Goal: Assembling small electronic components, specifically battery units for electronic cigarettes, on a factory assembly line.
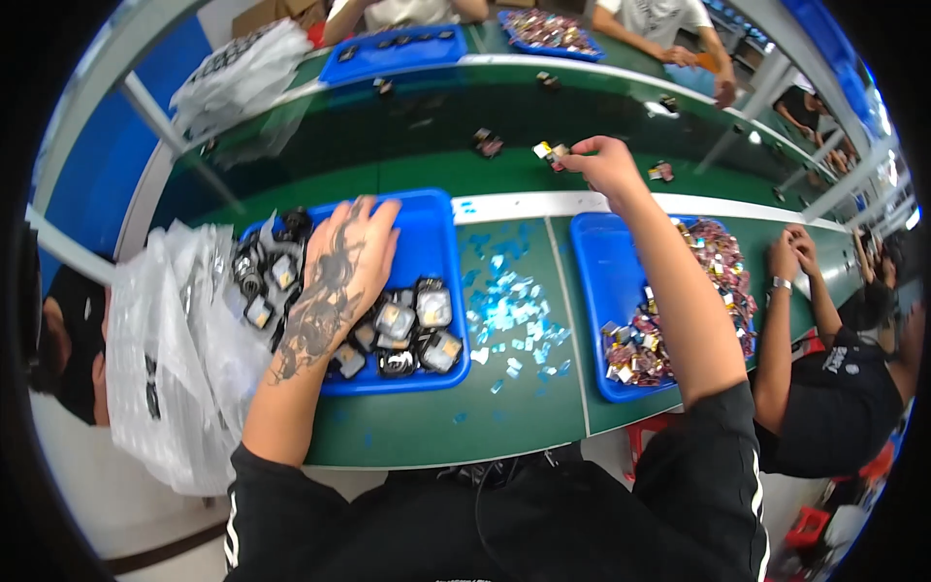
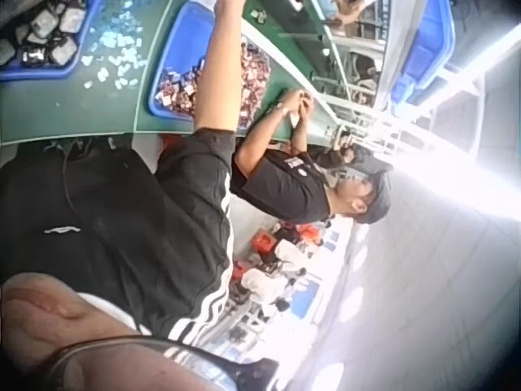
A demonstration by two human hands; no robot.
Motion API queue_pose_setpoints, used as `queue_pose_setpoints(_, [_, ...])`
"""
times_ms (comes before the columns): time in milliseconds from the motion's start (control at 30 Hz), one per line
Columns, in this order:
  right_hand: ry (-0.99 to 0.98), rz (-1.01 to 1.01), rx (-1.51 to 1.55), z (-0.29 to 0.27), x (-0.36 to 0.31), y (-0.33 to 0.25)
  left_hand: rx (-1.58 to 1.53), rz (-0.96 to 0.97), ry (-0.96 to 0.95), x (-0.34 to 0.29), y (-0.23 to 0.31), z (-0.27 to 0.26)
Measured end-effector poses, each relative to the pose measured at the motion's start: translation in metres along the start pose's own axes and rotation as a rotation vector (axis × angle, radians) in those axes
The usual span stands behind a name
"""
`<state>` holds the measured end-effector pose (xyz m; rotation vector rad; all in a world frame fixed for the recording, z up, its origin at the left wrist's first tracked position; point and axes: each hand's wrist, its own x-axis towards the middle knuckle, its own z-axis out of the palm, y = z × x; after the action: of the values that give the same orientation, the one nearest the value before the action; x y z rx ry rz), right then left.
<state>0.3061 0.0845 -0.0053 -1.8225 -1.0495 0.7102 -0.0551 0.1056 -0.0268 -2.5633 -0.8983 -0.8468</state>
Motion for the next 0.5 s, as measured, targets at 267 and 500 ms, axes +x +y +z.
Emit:
queue_pose_setpoints(267, [0.191,0.032,-0.317,-0.008,0.072,0.067,-0.088,-0.093,-0.286,0.0,0.007,-0.001])
queue_pose_setpoints(500, [0.324,0.02,-0.268,-0.06,0.059,0.06,-0.129,-0.202,-0.44,0.01,-0.001,0.006])
